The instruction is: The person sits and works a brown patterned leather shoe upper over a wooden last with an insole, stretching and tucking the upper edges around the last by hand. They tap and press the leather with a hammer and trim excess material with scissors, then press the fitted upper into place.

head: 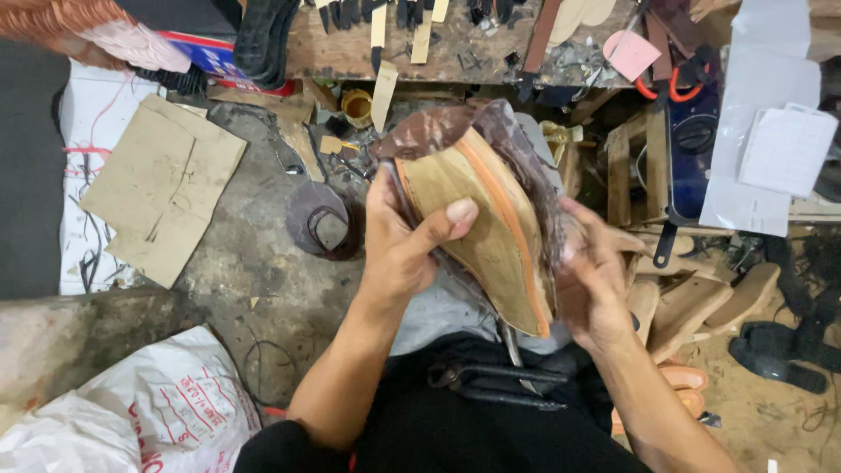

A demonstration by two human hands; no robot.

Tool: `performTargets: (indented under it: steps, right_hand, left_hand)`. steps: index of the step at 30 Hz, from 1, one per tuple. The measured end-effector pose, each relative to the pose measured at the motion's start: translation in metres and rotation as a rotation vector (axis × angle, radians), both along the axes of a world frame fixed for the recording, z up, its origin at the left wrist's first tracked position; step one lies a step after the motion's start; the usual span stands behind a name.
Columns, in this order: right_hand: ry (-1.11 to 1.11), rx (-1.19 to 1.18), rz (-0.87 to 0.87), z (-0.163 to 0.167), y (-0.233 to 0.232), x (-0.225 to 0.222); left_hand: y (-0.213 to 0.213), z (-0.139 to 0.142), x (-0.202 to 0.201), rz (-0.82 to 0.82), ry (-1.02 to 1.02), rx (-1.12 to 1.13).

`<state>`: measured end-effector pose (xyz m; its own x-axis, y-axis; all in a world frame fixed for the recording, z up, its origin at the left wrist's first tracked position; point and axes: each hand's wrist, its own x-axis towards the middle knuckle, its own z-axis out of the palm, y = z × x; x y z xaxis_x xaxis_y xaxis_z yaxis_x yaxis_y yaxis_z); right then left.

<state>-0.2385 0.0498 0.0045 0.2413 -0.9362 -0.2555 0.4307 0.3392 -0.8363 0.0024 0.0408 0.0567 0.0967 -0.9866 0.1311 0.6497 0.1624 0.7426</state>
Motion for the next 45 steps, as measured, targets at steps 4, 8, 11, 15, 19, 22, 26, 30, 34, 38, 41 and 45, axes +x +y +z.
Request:
performTargets:
  steps: [4, 8, 11, 15, 19, 22, 26, 30, 34, 38, 41, 45]
  right_hand:
    - [-0.449, 0.171, 0.091, 0.006, 0.017, 0.01]
    - [-0.59, 0.121, 0.051, 0.029, 0.033, 0.015]
    - [-0.096, -0.244, -0.14, 0.044, 0.027, 0.025]
    - [0.532, -0.429, -0.188, 0.065, 0.024, 0.048]
    - [0.994, -0.936, -0.106, 0.082, 0.015, 0.064]
    - [0.805, -0.911, -0.083, 0.087, 0.015, 0.071]
    - [0.743, -1.023, -0.277, 0.085, 0.023, 0.073]
    - [0.969, -1.108, -0.301, 0.076, 0.027, 0.066]
    - [0.98, -1.128, -0.307, 0.062, 0.026, 0.063]
    - [0.908, -1.16, -0.315, 0.052, 0.026, 0.063]
    - [0.927, -1.173, -0.324, 0.047, 0.026, 0.063]
    - [0.965, -1.196, -0.35, 0.041, 0.024, 0.066]
  left_hand:
    - [-0.012, 0.025, -0.011, 0.0, 0.099, -0.02]
    - [-0.006, 0.03, -0.022, 0.201, 0.074, -0.099]
    - [0.005, 0.023, -0.029, 0.143, 0.153, 0.058]
    - [0.005, 0.003, -0.04, 0.075, 0.103, 0.073]
    - [-0.006, -0.016, -0.031, 0.129, 0.069, 0.109]
    - [-0.012, -0.023, -0.021, 0.132, 0.21, 0.169]
    - [-0.015, -0.026, -0.013, 0.184, 0.232, 0.234]
    - [-0.014, -0.025, -0.012, 0.165, 0.193, 0.207]
    - [-0.013, -0.021, -0.011, 0.188, 0.141, 0.147]
    - [-0.012, -0.019, -0.013, 0.253, 0.135, 0.162]
    - [-0.013, -0.021, -0.013, 0.276, 0.13, 0.192]
    - [-0.015, -0.029, -0.01, 0.205, 0.2, 0.264]
